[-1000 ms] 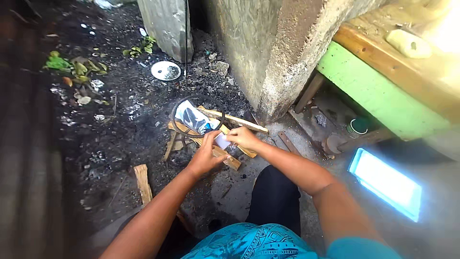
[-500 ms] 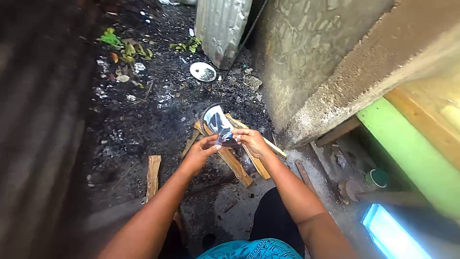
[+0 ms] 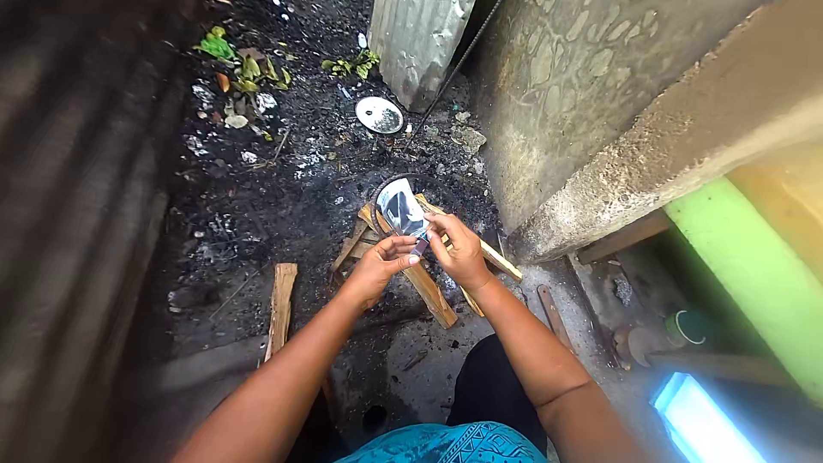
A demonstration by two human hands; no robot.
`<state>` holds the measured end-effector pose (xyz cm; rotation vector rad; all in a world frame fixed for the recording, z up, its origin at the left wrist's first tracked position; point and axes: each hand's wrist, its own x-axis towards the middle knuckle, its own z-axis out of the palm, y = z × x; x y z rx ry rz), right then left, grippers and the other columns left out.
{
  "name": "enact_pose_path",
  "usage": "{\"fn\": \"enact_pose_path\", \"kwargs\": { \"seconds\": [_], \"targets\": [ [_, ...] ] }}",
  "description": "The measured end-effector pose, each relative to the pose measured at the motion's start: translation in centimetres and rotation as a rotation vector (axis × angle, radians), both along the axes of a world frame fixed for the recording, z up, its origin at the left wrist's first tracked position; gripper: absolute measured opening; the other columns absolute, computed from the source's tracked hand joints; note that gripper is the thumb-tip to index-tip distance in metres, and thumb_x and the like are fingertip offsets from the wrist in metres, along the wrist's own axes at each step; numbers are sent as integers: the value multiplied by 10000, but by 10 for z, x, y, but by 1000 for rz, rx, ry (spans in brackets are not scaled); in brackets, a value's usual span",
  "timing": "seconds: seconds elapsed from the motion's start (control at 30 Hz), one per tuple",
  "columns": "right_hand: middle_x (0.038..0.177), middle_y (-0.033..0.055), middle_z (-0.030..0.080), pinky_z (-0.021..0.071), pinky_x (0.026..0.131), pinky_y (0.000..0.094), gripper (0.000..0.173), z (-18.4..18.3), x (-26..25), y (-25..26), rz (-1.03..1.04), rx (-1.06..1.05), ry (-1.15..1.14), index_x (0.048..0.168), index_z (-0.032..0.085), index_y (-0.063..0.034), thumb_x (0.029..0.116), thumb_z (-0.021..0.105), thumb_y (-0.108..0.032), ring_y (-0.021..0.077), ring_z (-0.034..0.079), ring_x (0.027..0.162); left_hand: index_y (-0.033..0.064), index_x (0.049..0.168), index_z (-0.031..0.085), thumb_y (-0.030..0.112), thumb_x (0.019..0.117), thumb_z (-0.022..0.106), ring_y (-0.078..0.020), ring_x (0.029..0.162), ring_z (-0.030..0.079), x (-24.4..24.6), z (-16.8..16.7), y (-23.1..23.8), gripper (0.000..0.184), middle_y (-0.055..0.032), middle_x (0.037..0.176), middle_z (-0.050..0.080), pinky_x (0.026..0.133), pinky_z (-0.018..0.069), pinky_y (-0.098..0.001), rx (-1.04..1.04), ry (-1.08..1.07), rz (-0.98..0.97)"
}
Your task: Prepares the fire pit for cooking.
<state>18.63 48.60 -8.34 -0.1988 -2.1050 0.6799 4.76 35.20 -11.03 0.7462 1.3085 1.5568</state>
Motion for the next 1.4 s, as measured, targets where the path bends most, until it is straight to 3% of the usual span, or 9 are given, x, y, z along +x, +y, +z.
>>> {"fn": "enact_pose_path", "kwargs": {
  "seconds": [0.17,0.3,0.43,0.77,0.93,1.03,1.23,1.3,1.4],
  "targets": [
    [988,138,719,623,806,325,113,-5,10,-3,69,-88,-14,1023,701,35,915,666,31,183,713,884,40,1203,629,-21,897,725,-145,942,698,10,4,2,326,-68,1051,723,882,581,-314,26,-16,29],
    [1076,166,688,614,829,317,179,4,24,0,54,-135,55,1057,711,63,935,580,55,189,693,954,49,1126,658,15,899,747,-129,910,677,11,0,1,247,-57,1022,715,849,567,-300,8,-9,32],
    [1002,163,700,623,789,352,242,9,28,-6,-29,148,-68,1157,693,52,928,614,44,210,703,862,43,1097,680,33,904,751,-124,889,677,14,0,0,206,-53,991,720,845,569,-295,-1,13,19],
    [1018,155,720,620,824,314,159,9,45,-9,-4,9,-42,1067,707,58,921,647,35,174,714,869,52,989,603,-13,902,738,-137,808,697,38,3,5,174,-39,869,696,824,597,-314,29,-85,12],
    [1031,174,708,616,879,341,110,39,52,-26,4,178,127,1021,695,58,919,657,42,213,712,975,72,938,513,-39,909,719,-157,833,725,34,8,3,235,-57,936,708,840,612,-326,31,-127,50],
    [1003,167,739,613,884,377,88,13,38,-13,-13,250,-8,973,728,33,921,657,31,248,728,961,83,876,523,-20,908,724,-131,852,708,28,8,-2,228,-51,985,731,815,592,-308,53,-59,41],
    [1001,136,723,627,838,337,149,-22,25,48,-70,-657,-43,1092,647,58,954,650,1,165,727,874,91,847,525,0,913,727,-147,893,714,17,12,-5,231,-49,1025,724,838,605,-336,56,3,62],
    [921,127,721,623,751,320,121,-48,25,70,-133,-949,-154,1070,638,59,967,657,-2,154,714,770,54,814,549,36,887,771,-170,949,696,20,10,-7,234,-80,1061,724,836,577,-371,-5,232,-38],
    [948,136,671,572,684,323,189,-96,25,91,-280,-1183,-530,1161,621,51,997,631,-42,156,635,716,26,857,664,314,839,853,-230,863,656,41,-8,-9,345,-104,921,688,806,547,-471,-161,727,-473]
  ]
}}
